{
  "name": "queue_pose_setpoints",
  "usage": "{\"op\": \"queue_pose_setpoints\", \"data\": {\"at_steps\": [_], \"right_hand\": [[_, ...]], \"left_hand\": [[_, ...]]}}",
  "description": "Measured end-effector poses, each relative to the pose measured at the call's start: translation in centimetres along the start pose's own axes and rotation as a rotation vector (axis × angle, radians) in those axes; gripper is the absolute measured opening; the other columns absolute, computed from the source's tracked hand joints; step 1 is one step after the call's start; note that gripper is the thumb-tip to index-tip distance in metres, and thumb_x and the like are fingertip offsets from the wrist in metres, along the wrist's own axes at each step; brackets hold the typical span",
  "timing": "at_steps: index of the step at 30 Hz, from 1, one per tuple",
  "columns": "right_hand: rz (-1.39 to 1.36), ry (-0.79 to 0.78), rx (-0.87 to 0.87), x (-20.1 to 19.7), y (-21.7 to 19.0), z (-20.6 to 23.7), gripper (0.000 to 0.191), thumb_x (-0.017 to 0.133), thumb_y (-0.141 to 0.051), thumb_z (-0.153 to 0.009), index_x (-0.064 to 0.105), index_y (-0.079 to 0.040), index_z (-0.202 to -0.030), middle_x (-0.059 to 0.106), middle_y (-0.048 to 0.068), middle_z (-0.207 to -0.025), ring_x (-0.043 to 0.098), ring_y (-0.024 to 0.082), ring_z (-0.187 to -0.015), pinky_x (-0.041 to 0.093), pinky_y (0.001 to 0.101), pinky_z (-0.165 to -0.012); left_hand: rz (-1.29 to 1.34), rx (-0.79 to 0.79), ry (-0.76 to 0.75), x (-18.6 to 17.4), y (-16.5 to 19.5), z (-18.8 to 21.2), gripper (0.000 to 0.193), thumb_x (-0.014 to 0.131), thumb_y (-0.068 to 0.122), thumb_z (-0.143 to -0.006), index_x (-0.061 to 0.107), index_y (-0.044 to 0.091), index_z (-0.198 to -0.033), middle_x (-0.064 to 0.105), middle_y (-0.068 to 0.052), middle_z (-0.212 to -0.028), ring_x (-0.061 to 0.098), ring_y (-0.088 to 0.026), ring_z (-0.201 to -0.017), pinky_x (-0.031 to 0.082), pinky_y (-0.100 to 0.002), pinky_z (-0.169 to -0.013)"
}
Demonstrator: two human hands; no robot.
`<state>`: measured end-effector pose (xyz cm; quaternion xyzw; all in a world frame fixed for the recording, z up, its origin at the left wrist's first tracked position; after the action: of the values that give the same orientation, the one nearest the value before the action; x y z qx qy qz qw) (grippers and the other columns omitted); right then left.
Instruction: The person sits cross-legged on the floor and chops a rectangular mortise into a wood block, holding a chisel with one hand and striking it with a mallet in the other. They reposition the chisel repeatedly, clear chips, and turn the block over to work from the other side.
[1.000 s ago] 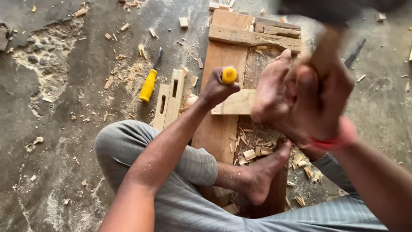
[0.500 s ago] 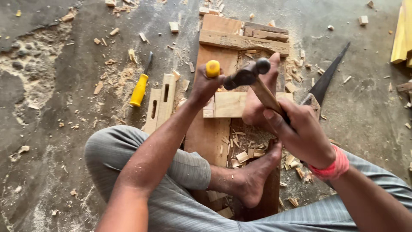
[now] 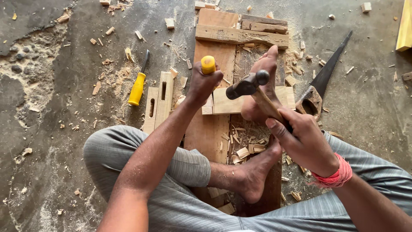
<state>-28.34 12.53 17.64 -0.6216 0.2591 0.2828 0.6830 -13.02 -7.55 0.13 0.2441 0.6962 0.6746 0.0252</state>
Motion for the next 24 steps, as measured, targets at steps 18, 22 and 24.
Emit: {"op": "queue_pose_setpoints", "data": {"at_steps": [18, 22, 24], "right_hand": [[0.134, 0.106, -0.441, 0.5, -5.6, -5.8, 0.029, 0.054, -0.024, -0.110, 0.053, 0.001, -0.095, 0.053, 0.001, -0.060, 0.051, 0.011, -0.045, 0.039, 0.0293, -0.042], [0.360, -0.110, -0.179, 0.4, -5.0, -6.9, 0.031, 0.045, -0.033, -0.110, 0.046, -0.002, -0.108, 0.046, 0.004, -0.081, 0.046, 0.013, -0.067, 0.037, 0.0325, -0.060], [0.031, 0.018, -0.174, -1.6, -6.1, -7.3, 0.039, 0.038, -0.041, -0.111, 0.037, -0.003, -0.121, 0.035, 0.005, -0.102, 0.036, 0.013, -0.088, 0.031, 0.0352, -0.077]], "left_hand": [[-0.083, 0.027, -0.060, 1.3, 0.6, 2.6, 0.011, 0.069, 0.000, -0.077, 0.060, 0.007, -0.076, 0.060, 0.006, -0.071, 0.055, -0.003, -0.064, 0.046, -0.023, -0.056], [-0.050, 0.039, -0.080, 1.4, 1.0, 2.6, 0.013, 0.071, 0.000, -0.077, 0.060, 0.007, -0.075, 0.058, 0.007, -0.070, 0.054, -0.004, -0.063, 0.045, -0.023, -0.055], [-0.078, 0.034, -0.060, 1.3, 0.9, 2.7, 0.012, 0.071, 0.001, -0.076, 0.061, 0.008, -0.075, 0.058, 0.007, -0.068, 0.056, -0.003, -0.062, 0.047, -0.023, -0.054]]}}
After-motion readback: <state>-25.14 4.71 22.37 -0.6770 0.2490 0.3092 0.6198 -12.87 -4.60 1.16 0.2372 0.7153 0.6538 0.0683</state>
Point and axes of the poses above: each hand's wrist, its own z-axis away from the middle knuckle, its own x-axis out of the palm, y = z × x, the point moved 8 cm from there along -z, towards the middle knuckle
